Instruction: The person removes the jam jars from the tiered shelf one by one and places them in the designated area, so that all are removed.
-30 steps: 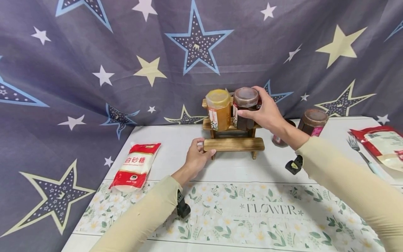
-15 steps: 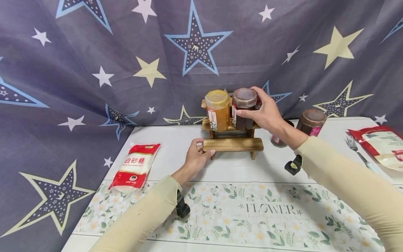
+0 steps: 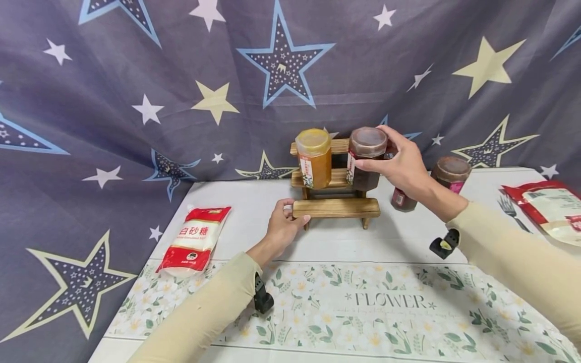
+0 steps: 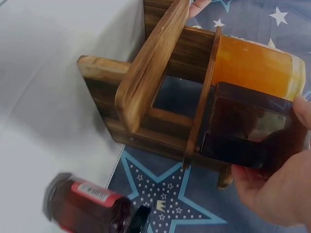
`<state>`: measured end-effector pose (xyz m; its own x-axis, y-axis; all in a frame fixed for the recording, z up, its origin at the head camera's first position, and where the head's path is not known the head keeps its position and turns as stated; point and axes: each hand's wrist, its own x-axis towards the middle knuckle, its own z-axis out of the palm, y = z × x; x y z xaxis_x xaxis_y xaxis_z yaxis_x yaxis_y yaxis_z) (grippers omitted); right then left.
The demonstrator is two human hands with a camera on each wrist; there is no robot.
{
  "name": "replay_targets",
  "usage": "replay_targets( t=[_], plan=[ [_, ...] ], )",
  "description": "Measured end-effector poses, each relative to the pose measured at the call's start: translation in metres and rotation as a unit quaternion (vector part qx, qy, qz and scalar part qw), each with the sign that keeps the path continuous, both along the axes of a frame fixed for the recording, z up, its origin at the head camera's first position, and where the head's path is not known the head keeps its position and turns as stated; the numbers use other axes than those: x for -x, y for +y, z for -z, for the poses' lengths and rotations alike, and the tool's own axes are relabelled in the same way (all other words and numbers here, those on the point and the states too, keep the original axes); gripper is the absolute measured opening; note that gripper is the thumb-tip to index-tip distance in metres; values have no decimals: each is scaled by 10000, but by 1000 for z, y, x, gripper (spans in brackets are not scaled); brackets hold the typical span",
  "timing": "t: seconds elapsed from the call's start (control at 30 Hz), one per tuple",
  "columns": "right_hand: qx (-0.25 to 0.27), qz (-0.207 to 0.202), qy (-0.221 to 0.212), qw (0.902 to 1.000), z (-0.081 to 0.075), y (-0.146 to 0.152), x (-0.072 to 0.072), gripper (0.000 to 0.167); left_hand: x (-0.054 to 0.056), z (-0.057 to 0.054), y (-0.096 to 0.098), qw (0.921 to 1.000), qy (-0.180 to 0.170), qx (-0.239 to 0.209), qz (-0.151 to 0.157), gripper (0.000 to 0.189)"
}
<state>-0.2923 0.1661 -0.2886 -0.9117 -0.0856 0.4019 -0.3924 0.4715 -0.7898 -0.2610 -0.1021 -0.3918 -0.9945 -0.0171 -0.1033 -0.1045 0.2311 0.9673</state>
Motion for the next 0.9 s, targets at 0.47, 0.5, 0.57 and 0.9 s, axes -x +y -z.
replay_targets(
  t=[0.47, 0.5, 0.57, 0.9],
  plan=[
    [100, 75, -61, 9999, 3, 23, -17, 65, 0, 0, 0, 10000, -31, -54, 26, 62],
    [134, 56, -40, 9999, 4, 24, -19, 64, 0, 0, 0, 10000, -32, -46, 23, 62],
    [133, 42, -37, 9999, 4, 27, -22, 65, 0, 0, 0, 10000, -46, -55, 22, 62],
    [111, 375, -14, 9992, 13, 51, -38, 66, 0, 0, 0, 10000, -21, -13, 6, 61]
  ],
)
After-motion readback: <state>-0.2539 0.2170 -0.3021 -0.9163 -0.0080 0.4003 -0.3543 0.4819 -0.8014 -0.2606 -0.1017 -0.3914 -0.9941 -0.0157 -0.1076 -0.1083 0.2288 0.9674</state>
